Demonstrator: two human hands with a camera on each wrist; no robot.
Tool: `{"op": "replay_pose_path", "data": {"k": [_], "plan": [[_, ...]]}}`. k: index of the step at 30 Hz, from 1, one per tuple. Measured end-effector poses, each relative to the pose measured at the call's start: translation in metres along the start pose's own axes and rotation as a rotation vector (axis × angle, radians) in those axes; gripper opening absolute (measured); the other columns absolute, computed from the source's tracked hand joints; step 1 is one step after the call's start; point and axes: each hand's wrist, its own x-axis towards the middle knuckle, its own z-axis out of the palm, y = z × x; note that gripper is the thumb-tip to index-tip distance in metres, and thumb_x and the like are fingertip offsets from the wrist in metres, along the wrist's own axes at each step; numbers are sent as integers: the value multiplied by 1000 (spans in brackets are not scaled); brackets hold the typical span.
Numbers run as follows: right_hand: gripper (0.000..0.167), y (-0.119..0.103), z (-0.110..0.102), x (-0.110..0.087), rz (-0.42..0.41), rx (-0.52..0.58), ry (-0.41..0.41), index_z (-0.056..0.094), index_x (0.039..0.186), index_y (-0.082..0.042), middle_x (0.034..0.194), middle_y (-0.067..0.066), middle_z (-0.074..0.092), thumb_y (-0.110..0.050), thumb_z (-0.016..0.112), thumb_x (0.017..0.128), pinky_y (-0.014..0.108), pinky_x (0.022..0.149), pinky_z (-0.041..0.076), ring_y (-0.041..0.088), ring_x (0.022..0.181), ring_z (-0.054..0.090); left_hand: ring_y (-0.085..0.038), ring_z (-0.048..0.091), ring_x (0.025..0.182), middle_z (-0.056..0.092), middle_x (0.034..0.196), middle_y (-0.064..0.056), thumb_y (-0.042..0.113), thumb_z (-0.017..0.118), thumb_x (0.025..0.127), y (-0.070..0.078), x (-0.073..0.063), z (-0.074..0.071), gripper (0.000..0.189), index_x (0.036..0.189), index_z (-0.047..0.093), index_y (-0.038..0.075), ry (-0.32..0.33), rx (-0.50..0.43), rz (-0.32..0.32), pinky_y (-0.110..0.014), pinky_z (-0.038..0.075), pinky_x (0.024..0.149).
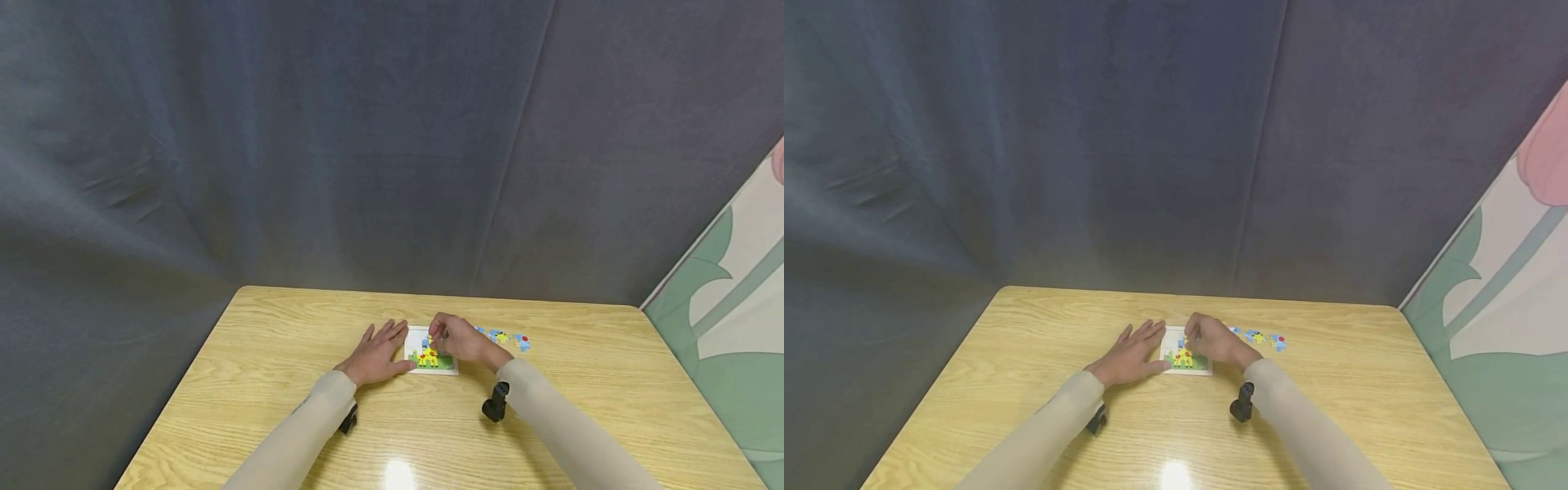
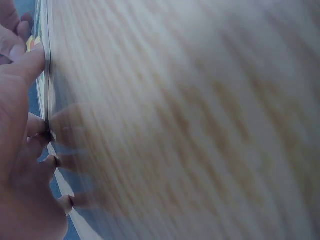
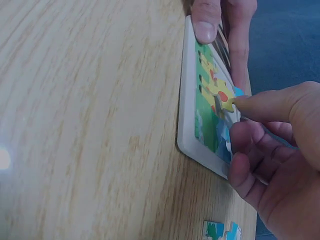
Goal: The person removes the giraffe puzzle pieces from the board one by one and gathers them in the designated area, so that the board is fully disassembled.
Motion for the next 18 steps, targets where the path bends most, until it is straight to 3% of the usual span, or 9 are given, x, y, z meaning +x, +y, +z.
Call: {"op": "replay_pose_path", "data": {"k": [8,18], "plan": [[14,1,-5,0,-39,34,-55,68,111,0,93,8,66,-2,54,107,29,65,49,16,71,55,-27,14,170,20,181,0,63,53,106,1,0,-1,85,170,30,13,-6,-6,-6,-61,9,137],[16,1,-15,-7,-60,44,-56,68,110,2,97,14,67,-7,55,110,26,61,49,17,72,55,-26,12,170,18,181,1,63,52,106,0,0,-1,84,170,28,14,-13,-20,-6,-61,7,137]]}}
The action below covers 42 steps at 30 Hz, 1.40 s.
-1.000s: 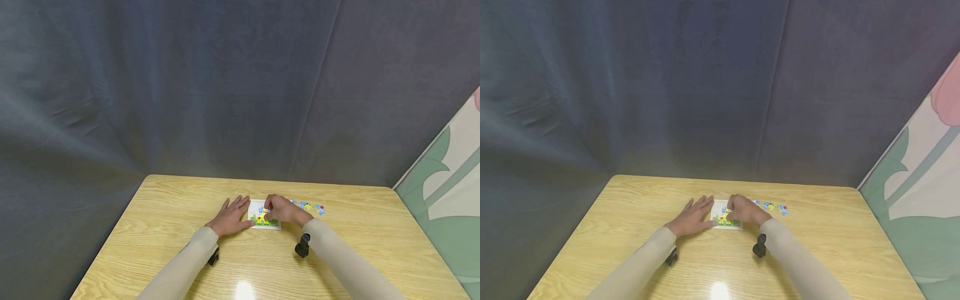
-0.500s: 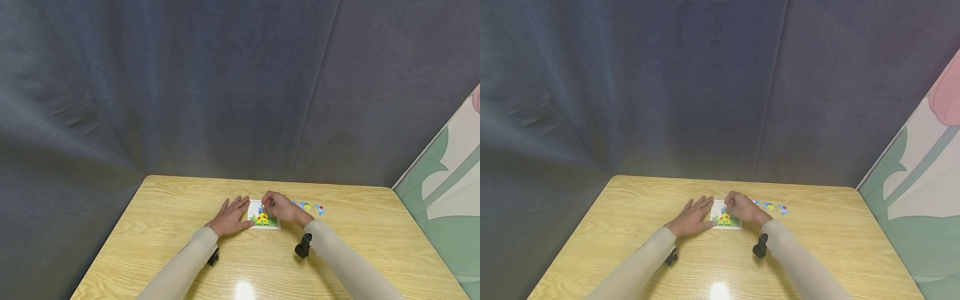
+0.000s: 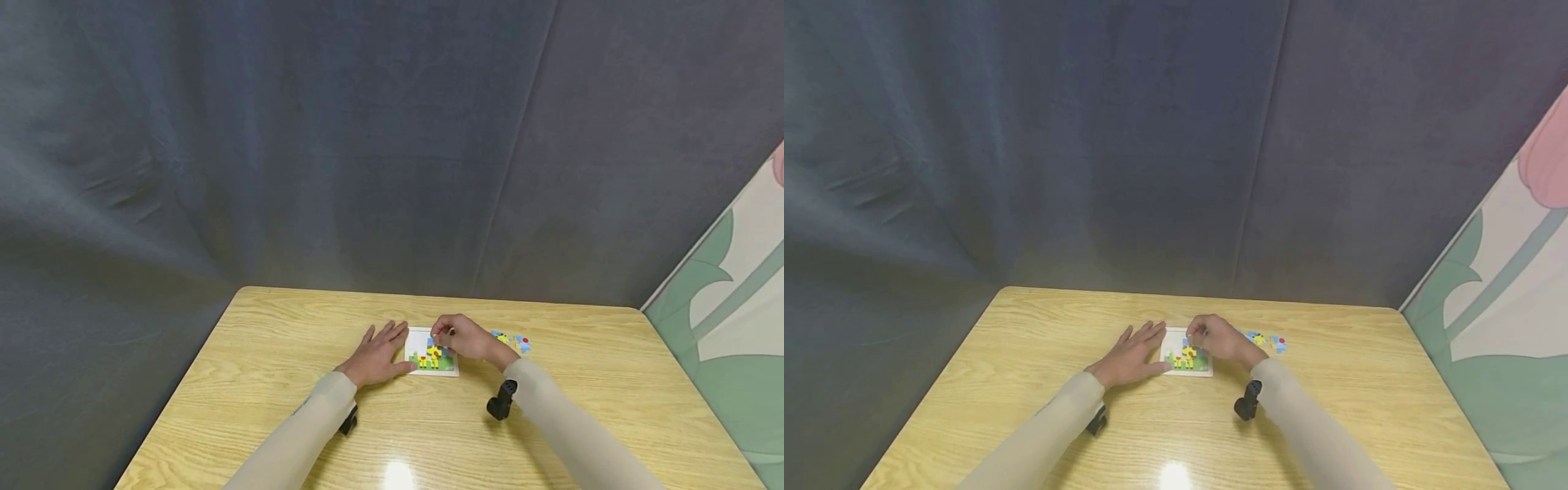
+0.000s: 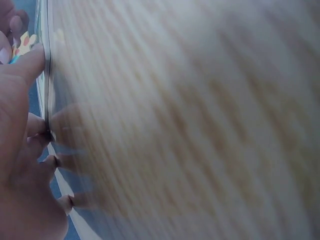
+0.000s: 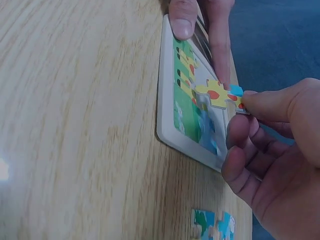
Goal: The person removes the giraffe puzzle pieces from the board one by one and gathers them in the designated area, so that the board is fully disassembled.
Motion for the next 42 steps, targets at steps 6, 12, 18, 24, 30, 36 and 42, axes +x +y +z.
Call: {"op": "replay_pose_path", "data": {"k": [6,12,18,24,30,36,42], "plan": [[17,3,-9,-7,-15,2,7,68,112,5,98,15,66,-8,56,110,29,61,51,21,75,57,-26,12,170,19,181,1,61,54,106,1,0,0,84,170,28,13,-1,2,-1,-61,8,137],[20,7,-22,-18,-11,13,-3,66,116,5,100,18,64,-9,54,111,30,58,49,21,68,54,-27,12,170,18,181,0,60,55,106,0,-1,0,84,171,27,13,-1,-4,4,-62,7,137],[22,13,-33,-29,-6,33,-5,64,117,7,95,17,60,-10,52,112,25,52,39,13,60,46,-27,12,170,18,181,-1,59,54,107,0,-3,0,83,170,27,12,8,-14,18,-62,6,137],[19,25,-44,-39,-8,16,21,65,115,7,93,15,61,-8,54,111,25,54,43,17,64,52,-28,12,170,19,181,-3,57,55,107,1,-4,-2,83,170,28,11,10,-28,25,-62,6,137],[17,37,-54,-50,19,-26,53,67,114,4,95,14,63,-9,56,110,25,55,44,18,68,53,-27,11,170,17,181,-2,58,54,108,-1,-4,0,82,171,26,12,6,-26,24,-62,5,137],[18,43,-61,-63,11,-22,73,65,113,8,92,13,61,-7,56,110,25,54,42,14,66,50,-27,11,170,17,181,-1,59,53,107,-3,-3,1,83,171,26,12,9,-23,22,-62,5,137],[18,52,-65,-72,17,-32,78,66,114,9,91,13,61,-6,56,110,25,54,42,9,62,47,-28,12,170,18,181,-2,57,55,107,-2,-4,0,83,170,27,11,8,-27,23,-62,6,137]]}}
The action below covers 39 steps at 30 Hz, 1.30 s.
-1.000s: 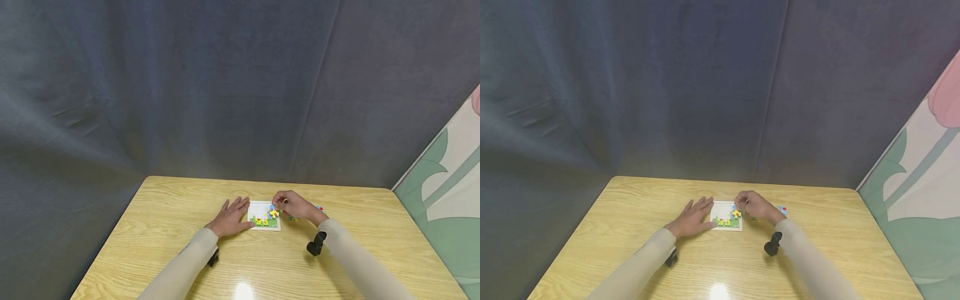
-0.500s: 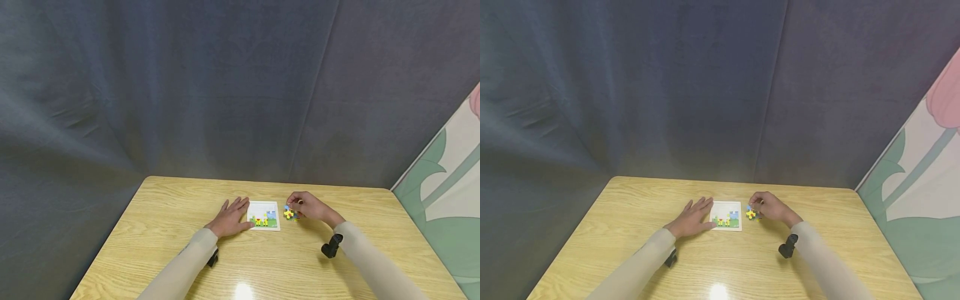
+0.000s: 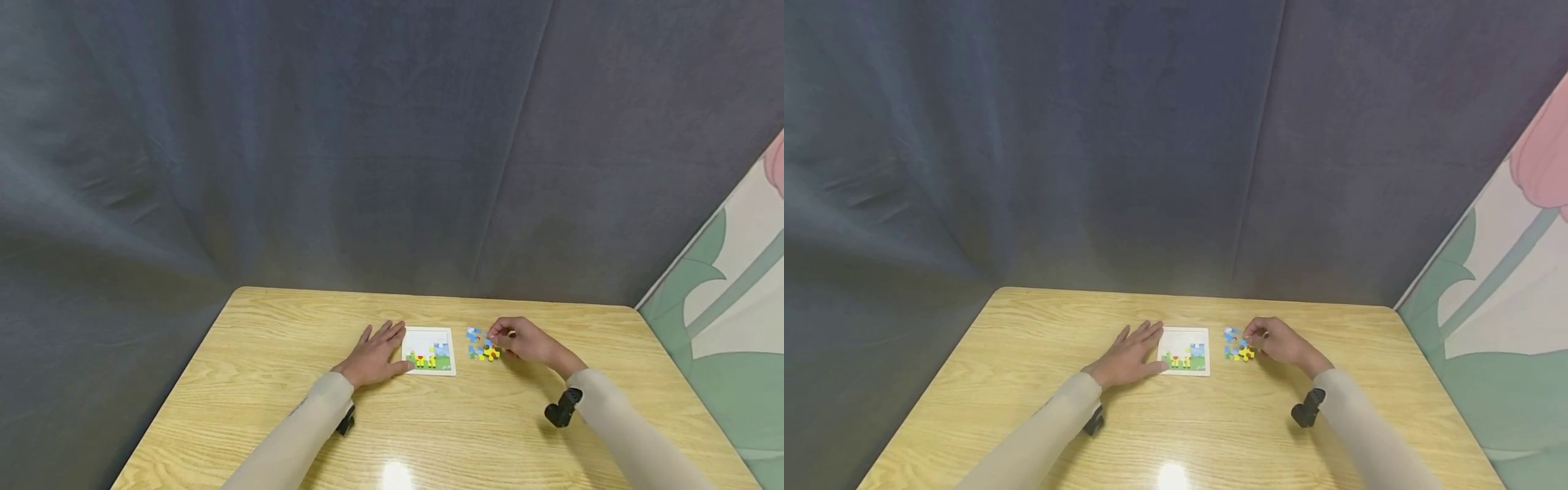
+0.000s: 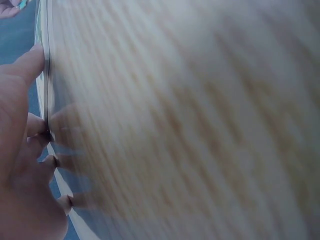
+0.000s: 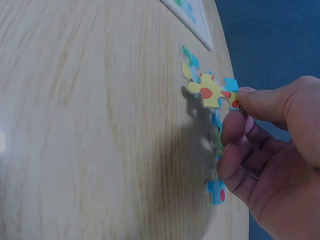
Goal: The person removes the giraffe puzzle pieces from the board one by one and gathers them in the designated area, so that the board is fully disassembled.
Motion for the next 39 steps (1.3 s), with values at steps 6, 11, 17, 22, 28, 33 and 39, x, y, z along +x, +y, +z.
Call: {"op": "replay_pose_path", "data": {"k": [6,11,17,22,28,33,39], "plan": [[14,8,-3,-3,14,-37,2,67,111,5,89,9,61,-6,58,109,24,54,42,8,62,47,-28,11,170,18,181,-2,58,54,107,0,0,-1,83,170,27,12,5,-8,4,-62,5,137],[13,8,-3,-5,6,-57,-4,69,109,6,89,11,65,-3,59,107,23,54,42,6,61,47,-29,12,170,19,181,-3,58,54,107,0,0,-1,82,170,28,12,5,-11,8,-63,5,136],[12,14,-1,-4,32,-110,-2,70,104,3,87,7,67,-1,59,106,23,54,43,7,61,48,-29,12,170,19,181,-3,58,53,108,0,0,-1,82,170,28,11,5,-7,6,-63,5,136],[11,16,0,-4,64,-124,-7,69,104,1,87,6,66,-3,59,107,23,56,42,9,65,48,-28,12,170,19,181,-2,59,54,107,0,0,-1,83,170,28,12,3,-1,2,-62,6,137],[9,15,1,-4,74,-130,6,69,104,1,89,8,68,-3,61,106,23,57,43,10,68,49,-28,12,170,18,181,-2,58,54,107,1,0,-2,82,170,28,12,-1,-5,2,-62,5,137],[8,14,2,-3,80,-134,31,69,107,2,93,9,69,-2,62,105,24,57,46,12,72,54,-28,11,170,18,181,-2,56,55,108,3,0,-2,82,170,27,12,-2,-13,0,-62,4,137],[9,9,4,2,85,-123,43,69,109,2,95,11,69,-1,62,105,24,59,48,14,76,55,-28,11,170,18,181,-3,56,55,108,3,-1,-3,82,170,27,11,-2,-16,-4,-61,4,137]]}}
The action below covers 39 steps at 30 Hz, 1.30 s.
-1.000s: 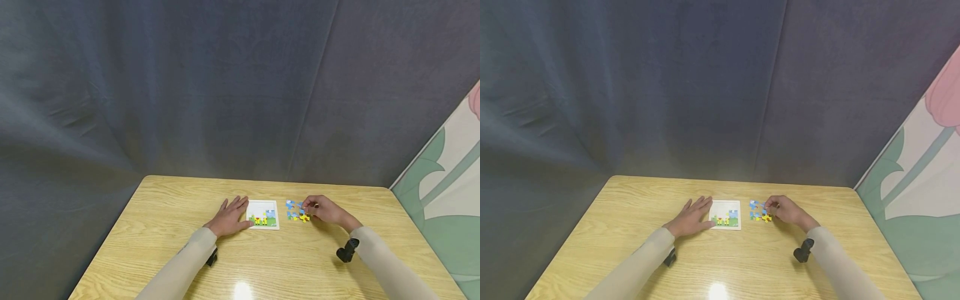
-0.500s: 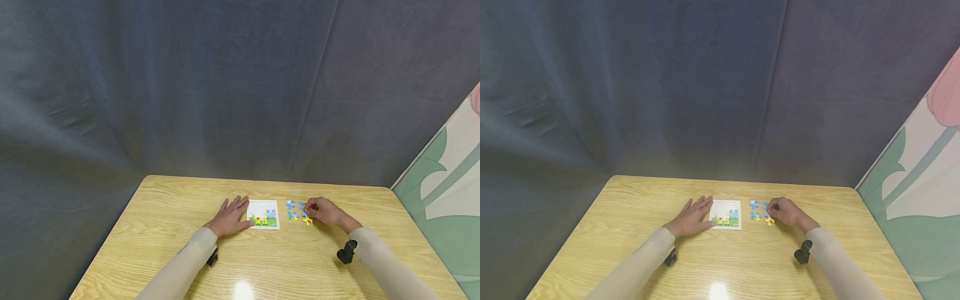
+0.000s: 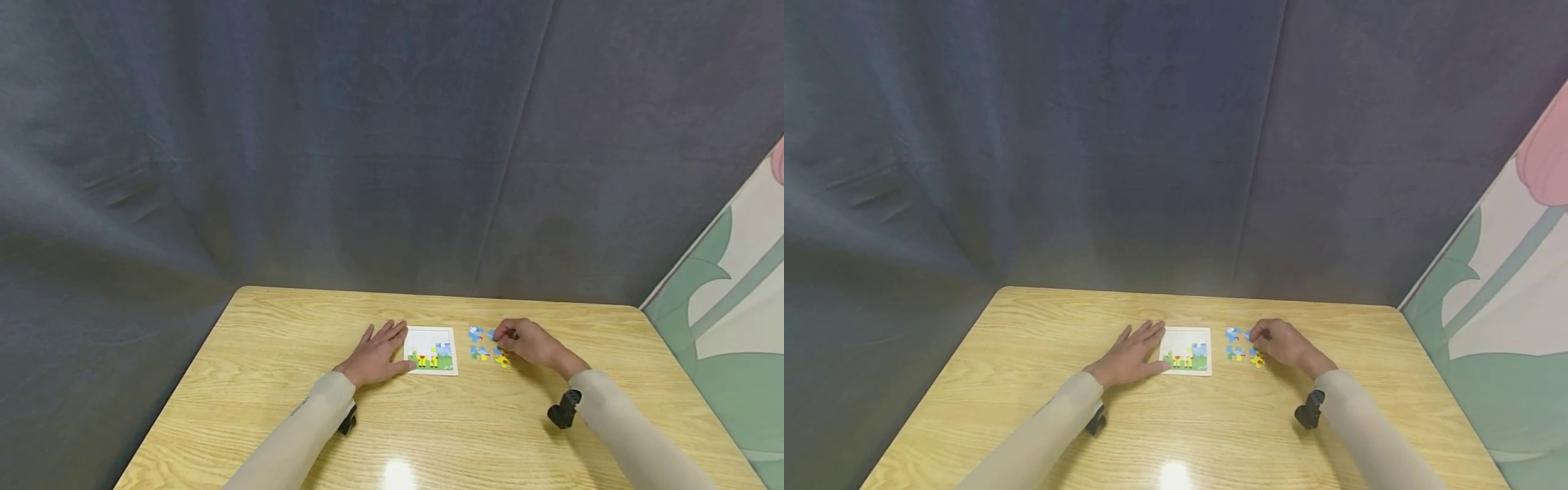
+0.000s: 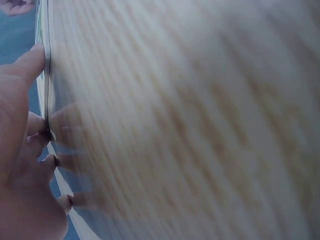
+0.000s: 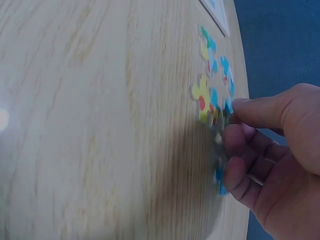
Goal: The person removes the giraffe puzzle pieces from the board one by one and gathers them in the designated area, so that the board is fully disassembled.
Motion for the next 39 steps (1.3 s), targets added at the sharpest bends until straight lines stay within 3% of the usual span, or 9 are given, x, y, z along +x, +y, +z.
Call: {"op": "replay_pose_path", "data": {"k": [7,13,24,31,39], "plan": [[10,-11,8,11,-60,-12,-14,71,109,0,94,10,69,-3,62,105,23,60,45,12,73,52,-26,11,170,17,181,-1,61,53,107,-4,2,3,84,170,27,12,2,20,6,-60,5,137],[10,-23,18,21,-45,33,-47,70,109,1,93,9,66,-4,62,105,24,60,47,12,72,53,-26,10,170,17,181,0,61,52,107,-5,2,2,84,171,26,13,-5,18,11,-61,4,137],[7,-42,35,37,-104,-17,-65,72,106,-2,92,6,68,-3,67,101,23,64,45,13,77,53,-25,9,171,16,182,1,61,54,107,-6,2,2,85,171,25,14,-12,15,8,-61,3,137],[4,-50,44,40,-60,1,-72,72,104,-5,90,4,63,-5,71,101,23,60,43,13,74,51,-25,9,171,16,181,1,59,54,107,-5,2,1,84,171,25,14,-10,0,6,-61,2,137],[11,-54,50,43,-55,51,-120,70,107,-1,83,2,58,-3,74,97,23,65,43,13,75,49,-25,10,171,17,181,1,59,55,107,-4,3,2,84,171,26,14,-8,-4,-8,-60,3,137]]}}
